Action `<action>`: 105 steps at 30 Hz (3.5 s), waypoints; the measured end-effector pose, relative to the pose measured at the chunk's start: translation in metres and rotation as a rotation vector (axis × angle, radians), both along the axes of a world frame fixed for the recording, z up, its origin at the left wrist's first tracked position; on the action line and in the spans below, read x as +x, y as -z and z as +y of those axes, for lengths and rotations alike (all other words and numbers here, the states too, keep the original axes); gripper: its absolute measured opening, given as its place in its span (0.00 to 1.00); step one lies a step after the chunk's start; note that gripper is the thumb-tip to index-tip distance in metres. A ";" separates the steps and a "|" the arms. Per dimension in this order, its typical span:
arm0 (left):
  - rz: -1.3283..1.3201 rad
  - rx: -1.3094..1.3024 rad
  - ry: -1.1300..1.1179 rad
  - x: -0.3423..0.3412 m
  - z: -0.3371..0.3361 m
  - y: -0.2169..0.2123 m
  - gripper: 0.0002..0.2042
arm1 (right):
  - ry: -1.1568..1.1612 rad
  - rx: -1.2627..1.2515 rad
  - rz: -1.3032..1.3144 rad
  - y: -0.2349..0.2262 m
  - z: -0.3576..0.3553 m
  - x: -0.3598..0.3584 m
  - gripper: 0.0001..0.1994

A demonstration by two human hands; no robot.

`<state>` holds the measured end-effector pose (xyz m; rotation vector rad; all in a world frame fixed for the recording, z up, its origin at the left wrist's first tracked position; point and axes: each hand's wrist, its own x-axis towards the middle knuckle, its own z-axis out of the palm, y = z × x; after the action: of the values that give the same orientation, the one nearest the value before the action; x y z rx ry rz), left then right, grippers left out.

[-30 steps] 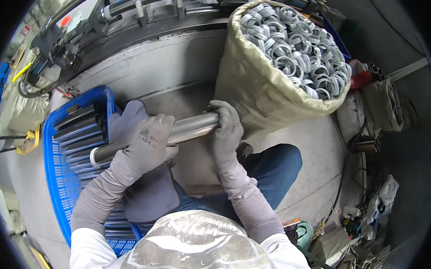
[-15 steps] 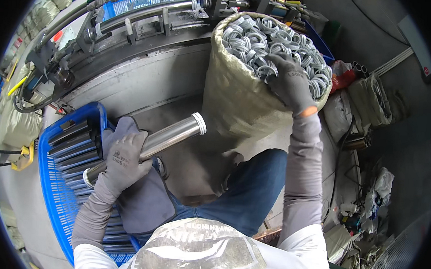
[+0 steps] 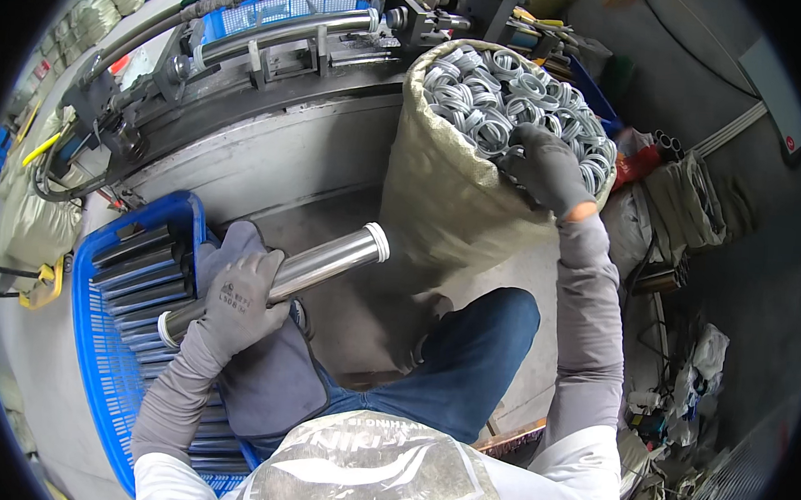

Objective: The person assembles metal tubes with white plastic rings by hand, then places the assembled components into a blue basket.

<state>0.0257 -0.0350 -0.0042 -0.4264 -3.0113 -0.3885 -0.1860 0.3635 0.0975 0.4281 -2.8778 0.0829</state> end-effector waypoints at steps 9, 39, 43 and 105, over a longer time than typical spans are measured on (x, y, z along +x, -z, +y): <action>-0.006 0.057 0.048 -0.002 -0.007 -0.011 0.32 | -0.313 -0.917 0.203 0.014 -0.002 0.043 0.14; 0.141 -0.553 -0.390 -0.405 -0.060 -0.075 0.41 | -0.021 -2.116 -1.123 0.224 -0.079 0.110 0.24; 0.648 -0.375 -0.091 -0.337 -0.078 -0.042 0.33 | -0.151 -1.867 -1.058 0.204 -0.070 0.108 0.26; 0.055 -0.205 0.063 -0.041 0.063 0.005 0.19 | -0.136 -1.301 -0.137 0.176 -0.179 0.141 0.18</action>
<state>-0.0153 0.0277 -0.0091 -0.5381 -3.0006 -0.0695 -0.0448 0.1841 -0.0789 0.3109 -2.2218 1.8549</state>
